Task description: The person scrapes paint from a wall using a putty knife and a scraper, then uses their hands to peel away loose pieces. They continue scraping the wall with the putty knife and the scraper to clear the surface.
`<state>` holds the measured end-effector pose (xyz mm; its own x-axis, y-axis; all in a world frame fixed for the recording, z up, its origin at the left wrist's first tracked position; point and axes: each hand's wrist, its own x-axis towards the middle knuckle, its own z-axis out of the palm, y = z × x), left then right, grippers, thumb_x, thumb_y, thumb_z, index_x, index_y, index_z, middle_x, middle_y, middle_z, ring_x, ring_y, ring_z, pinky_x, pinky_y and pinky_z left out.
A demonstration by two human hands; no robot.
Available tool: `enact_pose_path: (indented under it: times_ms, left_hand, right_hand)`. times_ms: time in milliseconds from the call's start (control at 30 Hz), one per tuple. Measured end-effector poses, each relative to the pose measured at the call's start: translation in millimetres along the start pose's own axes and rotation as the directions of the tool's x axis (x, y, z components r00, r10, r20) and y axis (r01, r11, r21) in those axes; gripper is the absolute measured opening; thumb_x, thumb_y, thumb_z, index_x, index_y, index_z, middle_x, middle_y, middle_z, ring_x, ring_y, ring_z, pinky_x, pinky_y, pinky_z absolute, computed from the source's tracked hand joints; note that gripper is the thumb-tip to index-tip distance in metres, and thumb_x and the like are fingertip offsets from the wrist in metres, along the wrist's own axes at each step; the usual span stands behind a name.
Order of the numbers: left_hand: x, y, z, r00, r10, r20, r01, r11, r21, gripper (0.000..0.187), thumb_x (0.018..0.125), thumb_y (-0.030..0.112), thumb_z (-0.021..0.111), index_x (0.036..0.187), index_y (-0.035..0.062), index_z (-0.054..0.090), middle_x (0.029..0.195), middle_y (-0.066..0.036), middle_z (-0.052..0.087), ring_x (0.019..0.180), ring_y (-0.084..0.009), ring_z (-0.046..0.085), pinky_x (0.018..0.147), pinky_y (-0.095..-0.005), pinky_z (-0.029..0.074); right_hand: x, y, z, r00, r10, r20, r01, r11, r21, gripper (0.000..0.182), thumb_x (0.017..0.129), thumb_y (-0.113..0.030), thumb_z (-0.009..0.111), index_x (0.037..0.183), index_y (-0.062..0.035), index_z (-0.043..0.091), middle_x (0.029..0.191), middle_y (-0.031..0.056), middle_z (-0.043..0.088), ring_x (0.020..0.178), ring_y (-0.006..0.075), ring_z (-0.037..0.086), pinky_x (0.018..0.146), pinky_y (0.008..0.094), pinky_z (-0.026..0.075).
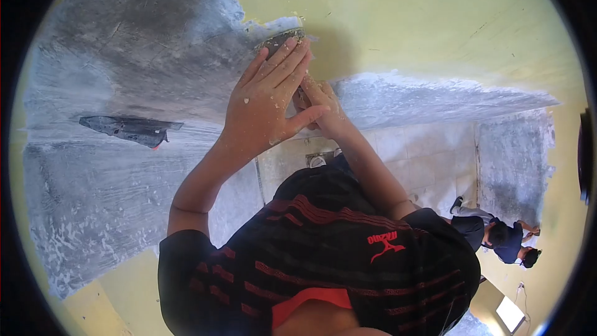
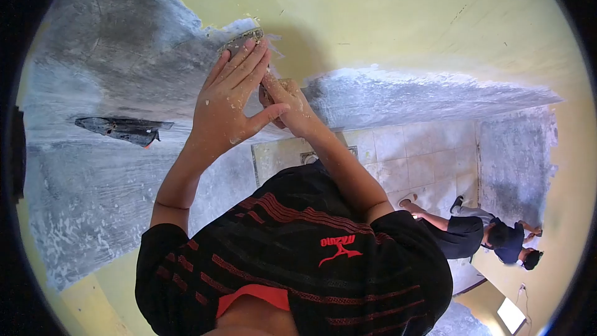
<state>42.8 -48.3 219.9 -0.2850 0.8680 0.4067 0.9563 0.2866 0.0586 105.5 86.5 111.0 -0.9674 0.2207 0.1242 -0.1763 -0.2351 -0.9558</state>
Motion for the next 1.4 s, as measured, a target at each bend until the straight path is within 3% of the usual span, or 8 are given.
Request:
enact_pose_path:
  times_ms: [133, 233, 633, 700, 800, 1000, 1100, 1400]
  left_hand:
    - [2, -1, -6, 1.0, 0.011, -0.019, -0.01, 0.997, 0.072, 0.084, 0.09, 0.06, 0.073, 0.148, 0.0013, 0.059, 0.157, -0.011, 0.056, 0.151, -0.0238, 0.047, 0.126, -0.0469, 0.033]
    - [7, -2, -9, 0.997, 0.008, -0.073, -0.004, 0.998, 0.056, 0.084, 0.09, 0.06, 0.073, 0.148, 0.0012, 0.06, 0.154, -0.011, 0.06, 0.149, -0.0248, 0.049, 0.126, -0.0482, 0.034]
    - [1, -11, 6, 0.996, 0.01, -0.094, -0.011, 1.0, -0.014, 0.072, 0.089, 0.054, 0.078, 0.139, 0.0023, 0.068, 0.154, -0.009, 0.06, 0.147, -0.0247, 0.052, 0.123, -0.0472, 0.038]
    - [6, -11, -1, 0.991, 0.032, -0.129, -0.032, 0.999, 0.002, 0.072, 0.089, 0.053, 0.078, 0.139, 0.0024, 0.068, 0.154, -0.008, 0.06, 0.147, -0.0244, 0.052, 0.123, -0.047, 0.038]
    - [7, -8, -6, 0.994, 0.004, -0.109, -0.011, 0.998, -0.061, 0.071, 0.089, 0.047, 0.081, 0.142, 0.0017, 0.066, 0.155, -0.011, 0.059, 0.149, -0.03, 0.049, 0.124, -0.0511, 0.035]
    - [-1, -5, 7, 0.996, -0.017, -0.09, 0.008, 0.995, -0.097, 0.073, 0.089, 0.047, 0.081, 0.143, 0.0018, 0.065, 0.155, -0.012, 0.059, 0.149, -0.0295, 0.05, 0.123, -0.051, 0.035]
    - [3, -8, 4, 0.994, 0.011, -0.107, -0.019, 0.997, -0.069, 0.074, 0.088, 0.048, 0.081, 0.144, 0.002, 0.064, 0.155, -0.012, 0.059, 0.149, -0.0296, 0.05, 0.123, -0.0513, 0.035]
    - [0, -7, 17, 0.994, 0.013, -0.111, -0.016, 1.0, -0.021, 0.074, 0.09, 0.054, 0.077, 0.143, 0.0037, 0.066, 0.152, -0.009, 0.062, 0.147, -0.0248, 0.052, 0.123, -0.0474, 0.037]
  right_hand:
    - [-2, -26, 1, 0.998, 0.062, 0.014, -0.062, 0.998, -0.006, 0.055, 0.116, -0.046, 0.039, 0.087, -0.0029, 0.06, 0.061, -0.0011, 0.047, 0.05, 0.0078, 0.04, 0.045, 0.0296, 0.032]
    - [-2, -35, 4, 0.998, -0.061, 0.026, 0.063, 0.994, -0.09, 0.054, 0.115, -0.045, 0.041, 0.089, -0.002, 0.061, 0.062, -0.0015, 0.047, 0.052, 0.0076, 0.042, 0.045, 0.0297, 0.033]
    - [-2, -21, 8, 0.994, 0.105, -0.024, -0.103, 0.991, 0.081, 0.054, 0.115, -0.046, 0.042, 0.083, -0.0055, 0.059, 0.058, -0.0016, 0.047, 0.047, 0.0075, 0.042, 0.044, 0.0298, 0.032]
    - [-2, -35, 11, 0.997, -0.032, -0.074, 0.024, 0.993, -0.114, 0.057, 0.115, -0.046, 0.04, 0.079, -0.006, 0.058, 0.056, -0.0012, 0.046, 0.046, 0.0077, 0.042, 0.043, 0.0282, 0.031]
    - [-2, -35, 11, 0.996, 0.068, -0.049, -0.066, 0.997, 0.037, 0.058, 0.115, -0.046, 0.04, 0.079, -0.0044, 0.058, 0.056, -0.001, 0.046, 0.046, 0.0078, 0.043, 0.043, 0.0273, 0.031]
    - [-10, -28, 2, 0.986, 0.156, -0.052, -0.157, 0.987, -0.027, 0.052, 0.115, -0.043, 0.041, 0.09, -0.0021, 0.061, 0.059, -0.0008, 0.048, 0.046, 0.0078, 0.043, 0.042, 0.028, 0.032]
    - [-6, -31, 5, 1.0, 0.011, -0.029, -0.013, 0.999, -0.045, 0.054, 0.116, -0.045, 0.04, 0.088, -0.0039, 0.061, 0.06, -0.001, 0.049, 0.046, 0.008, 0.043, 0.042, 0.0287, 0.032]
    - [-5, -22, -5, 0.989, 0.129, -0.076, -0.128, 0.992, 0.021, 0.057, 0.115, -0.048, 0.04, 0.083, -0.0055, 0.06, 0.06, -0.0005, 0.05, 0.053, 0.0092, 0.047, 0.049, 0.0299, 0.035]
